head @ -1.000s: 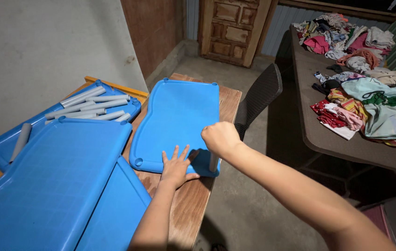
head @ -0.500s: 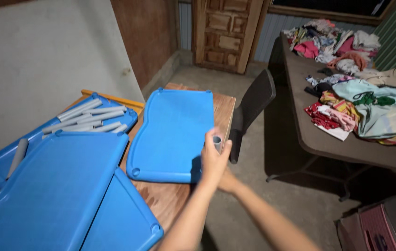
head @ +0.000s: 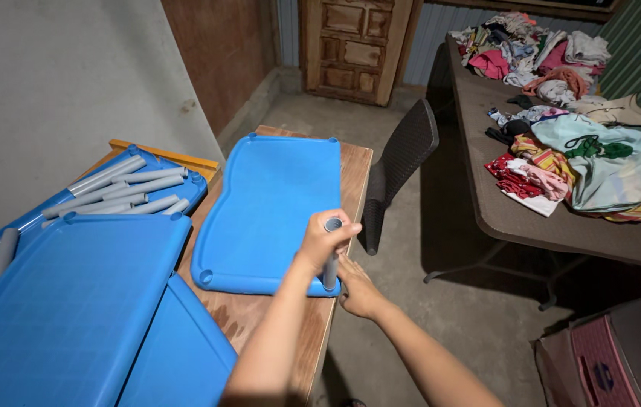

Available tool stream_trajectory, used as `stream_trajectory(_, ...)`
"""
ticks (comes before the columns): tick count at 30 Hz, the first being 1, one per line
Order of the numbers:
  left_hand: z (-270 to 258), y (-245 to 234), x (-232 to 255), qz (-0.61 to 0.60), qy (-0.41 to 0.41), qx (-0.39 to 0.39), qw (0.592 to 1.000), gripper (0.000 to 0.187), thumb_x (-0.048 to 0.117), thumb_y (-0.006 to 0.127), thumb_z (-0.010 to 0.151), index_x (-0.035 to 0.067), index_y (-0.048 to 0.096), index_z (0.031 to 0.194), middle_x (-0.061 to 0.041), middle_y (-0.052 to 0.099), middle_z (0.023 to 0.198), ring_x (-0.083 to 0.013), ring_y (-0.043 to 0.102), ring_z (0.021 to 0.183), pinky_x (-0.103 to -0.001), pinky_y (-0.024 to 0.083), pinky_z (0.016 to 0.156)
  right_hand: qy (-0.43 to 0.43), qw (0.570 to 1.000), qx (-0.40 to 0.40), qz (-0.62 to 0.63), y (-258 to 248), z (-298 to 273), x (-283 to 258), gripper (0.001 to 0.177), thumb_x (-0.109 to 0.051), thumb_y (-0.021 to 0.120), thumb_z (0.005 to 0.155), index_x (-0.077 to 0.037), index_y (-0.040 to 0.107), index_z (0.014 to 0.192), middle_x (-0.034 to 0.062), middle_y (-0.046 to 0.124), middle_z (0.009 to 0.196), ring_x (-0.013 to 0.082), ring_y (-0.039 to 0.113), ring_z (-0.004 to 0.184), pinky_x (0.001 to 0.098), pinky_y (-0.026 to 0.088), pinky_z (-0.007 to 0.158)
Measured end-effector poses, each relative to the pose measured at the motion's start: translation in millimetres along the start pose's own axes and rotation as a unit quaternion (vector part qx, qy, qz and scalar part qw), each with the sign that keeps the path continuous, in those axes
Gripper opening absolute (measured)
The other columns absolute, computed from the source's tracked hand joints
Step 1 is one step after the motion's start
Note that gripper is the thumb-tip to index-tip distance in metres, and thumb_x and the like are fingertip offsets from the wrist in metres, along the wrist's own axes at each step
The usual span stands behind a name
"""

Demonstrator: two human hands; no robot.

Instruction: The person wipes a blue plastic tray with a cloth, then inserts gray cylindrical legs into the tray's corner sockets. They stack a second tray on top of the legs to form a two-tiered plastic stool.

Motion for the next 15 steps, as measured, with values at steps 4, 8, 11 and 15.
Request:
stream_trajectory(4,0.6,5.5,10.0,0.024,-0.019,-0.030,0.999,0.025,0.019,0.080,0.089,0.004,0.061,0.081,0.000,0.059,0.067,-0.0079,0.054,0.059,-0.025,0.041,0.053,-0.005,1.000,0.008,-0.030,-5.4,0.5,-7.8,0.092,-0.002,0.074,0.070,-0.011,0.038,0.154,0.0186,0.023,0.167,0.0357,0.015,0.156,0.0520,0.018,0.124)
stream_trajectory(8,-32.6,21.7,39.3,0.223,0.196,0.282,0.912,0.025,0.025,0.079,0.088,0.005,0.065,0.090,-0.001,0.064,0.075,-0.0091,0.058,0.070,-0.028,0.050,0.064,0.052,0.998,0.001,0.025,-12.1,3.5,-22.3,0.095,-0.026,0.082,0.068,-0.011,0.040,0.152,0.0174,0.034,0.162,0.0355,0.024,0.150,0.0510,0.023,0.119)
stream_trajectory(11,-40.9,23.2,28.7,0.241,0.109,0.360,0.895,0.031,0.030,0.080,0.086,0.005,0.063,0.083,-0.002,0.059,0.064,-0.0104,0.052,0.060,-0.030,0.047,0.057,0.123,0.991,-0.018,0.047,0.2,8.5,-19.5,0.075,-0.045,0.075,0.078,-0.012,0.054,0.141,0.0157,0.053,0.151,0.0343,0.044,0.146,0.0447,0.036,0.121)
stream_trajectory(15,-28.9,17.3,24.0,0.247,0.138,0.333,0.900,0.036,0.030,0.079,0.090,0.002,0.061,0.075,-0.003,0.053,0.062,-0.0101,0.046,0.060,-0.030,0.043,0.055,0.067,0.996,0.046,0.036,6.9,4.3,-14.0,0.074,-0.039,0.073,0.083,-0.008,0.049,0.146,0.0194,0.047,0.155,0.0367,0.036,0.150,0.0469,0.029,0.122)
Point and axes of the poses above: each hand's wrist, its own z-axis towards the middle knuckle, its own y-axis out of the palm, x = y × z, the point moved 7 cm from there along z, towards the middle knuckle
